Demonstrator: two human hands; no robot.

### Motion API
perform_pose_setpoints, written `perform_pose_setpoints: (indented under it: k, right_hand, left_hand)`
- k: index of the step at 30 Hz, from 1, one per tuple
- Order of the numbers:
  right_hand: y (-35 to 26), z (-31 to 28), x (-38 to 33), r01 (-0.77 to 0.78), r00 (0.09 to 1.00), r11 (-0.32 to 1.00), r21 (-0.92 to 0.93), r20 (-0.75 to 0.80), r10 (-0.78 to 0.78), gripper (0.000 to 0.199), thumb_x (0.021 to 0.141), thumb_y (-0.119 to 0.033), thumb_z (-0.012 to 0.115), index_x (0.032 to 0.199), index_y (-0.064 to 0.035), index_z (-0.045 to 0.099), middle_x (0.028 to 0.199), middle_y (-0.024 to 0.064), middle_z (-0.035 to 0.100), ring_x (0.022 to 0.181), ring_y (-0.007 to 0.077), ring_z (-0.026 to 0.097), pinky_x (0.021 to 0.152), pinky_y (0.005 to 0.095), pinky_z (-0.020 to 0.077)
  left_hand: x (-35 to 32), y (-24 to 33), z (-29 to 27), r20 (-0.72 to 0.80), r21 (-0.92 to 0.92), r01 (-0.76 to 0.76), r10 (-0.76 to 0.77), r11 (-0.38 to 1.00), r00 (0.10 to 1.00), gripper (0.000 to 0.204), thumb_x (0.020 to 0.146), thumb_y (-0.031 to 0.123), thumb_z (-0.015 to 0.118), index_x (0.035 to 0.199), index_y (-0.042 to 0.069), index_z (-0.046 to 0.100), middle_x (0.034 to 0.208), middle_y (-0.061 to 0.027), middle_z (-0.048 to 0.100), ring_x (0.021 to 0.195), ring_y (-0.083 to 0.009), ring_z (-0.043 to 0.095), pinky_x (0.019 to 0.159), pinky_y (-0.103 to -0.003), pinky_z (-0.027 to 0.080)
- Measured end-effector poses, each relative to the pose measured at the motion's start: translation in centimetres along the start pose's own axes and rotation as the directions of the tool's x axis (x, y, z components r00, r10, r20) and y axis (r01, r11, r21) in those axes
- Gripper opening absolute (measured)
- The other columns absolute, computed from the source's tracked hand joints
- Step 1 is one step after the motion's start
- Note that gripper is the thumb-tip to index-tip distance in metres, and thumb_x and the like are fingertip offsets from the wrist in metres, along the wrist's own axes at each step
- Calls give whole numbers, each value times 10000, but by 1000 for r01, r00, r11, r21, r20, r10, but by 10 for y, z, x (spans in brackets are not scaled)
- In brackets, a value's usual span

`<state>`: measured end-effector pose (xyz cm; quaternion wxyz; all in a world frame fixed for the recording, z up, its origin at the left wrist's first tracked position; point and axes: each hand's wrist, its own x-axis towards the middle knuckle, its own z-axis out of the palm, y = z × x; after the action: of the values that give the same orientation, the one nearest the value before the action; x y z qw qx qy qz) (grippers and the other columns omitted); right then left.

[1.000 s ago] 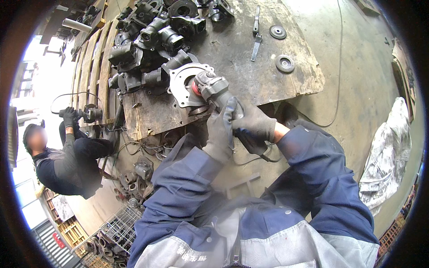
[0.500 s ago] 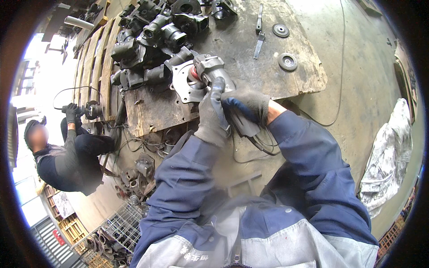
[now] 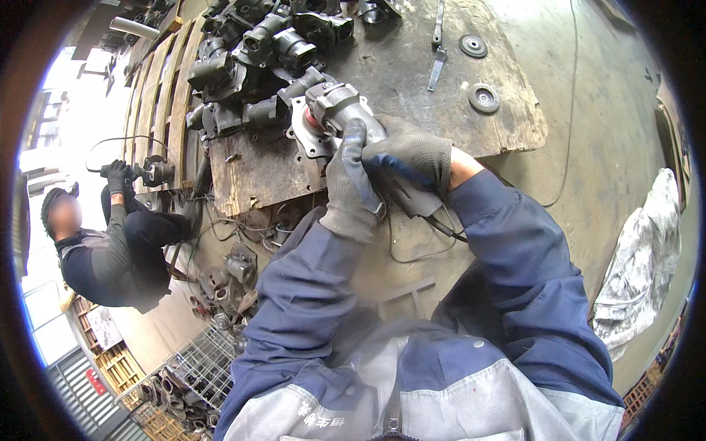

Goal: The person uses an angle grinder to smooth the surfaces of metal engine parts on a workbench. They repeatedly reposition the parts and adjust the grinder to reach different areas, then place finished pieces into a wire basket.

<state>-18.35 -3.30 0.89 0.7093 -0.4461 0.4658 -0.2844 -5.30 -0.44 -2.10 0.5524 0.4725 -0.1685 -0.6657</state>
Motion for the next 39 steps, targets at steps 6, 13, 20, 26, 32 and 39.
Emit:
perform_pose_setpoints:
  k: [6,13,20,26,32,39]
  right_hand:
    - [17,-7,5,26,1000,989,-144,-1,-27,681,807,-215,785,1381,56,540,1147,142,680,1035,188,632,939,335,523]
    - [35,3,-36,-1,999,992,-125,-53,-6,711,796,-210,800,1401,25,509,1161,130,661,1047,185,629,936,346,531]
    - [41,-5,-56,-101,995,993,-53,-4,101,726,800,-150,821,1426,-6,483,1168,128,648,1005,187,652,869,345,575]
    - [21,-7,-43,-50,990,988,-147,127,69,708,789,-185,810,1402,-4,507,1135,113,661,1016,169,634,903,352,555]
    - [10,3,2,62,991,996,-59,123,-54,610,821,-194,770,1342,36,550,1124,110,672,1018,163,625,920,329,525]
    - [-4,2,20,39,999,999,23,-33,-38,521,835,-231,739,1234,79,614,1000,100,698,878,159,651,789,324,552]
  left_hand:
    - [-7,0,0,-89,131,79,-67,988,994,377,1040,311,646,1075,-62,689,929,-62,673,813,-124,617,729,-281,503]
    - [-31,-10,-2,-76,72,143,-138,987,988,269,988,254,747,1038,-1,680,859,6,636,722,-80,568,649,-260,469]
    - [-57,-6,5,-29,210,157,-154,965,988,337,982,299,763,1067,-6,647,900,-9,654,773,-68,579,673,-238,481]
    - [-53,-6,-1,-69,168,61,-50,984,996,340,988,277,755,1106,-17,631,901,-10,649,780,-73,589,658,-236,480]
    - [-19,9,-1,-57,22,-61,62,998,996,330,996,293,732,1009,-35,691,899,-20,657,816,-73,596,678,-252,485]
    - [25,23,0,47,19,20,-21,1000,999,378,1034,319,661,1078,-53,718,960,-53,686,853,-122,622,746,-279,507]
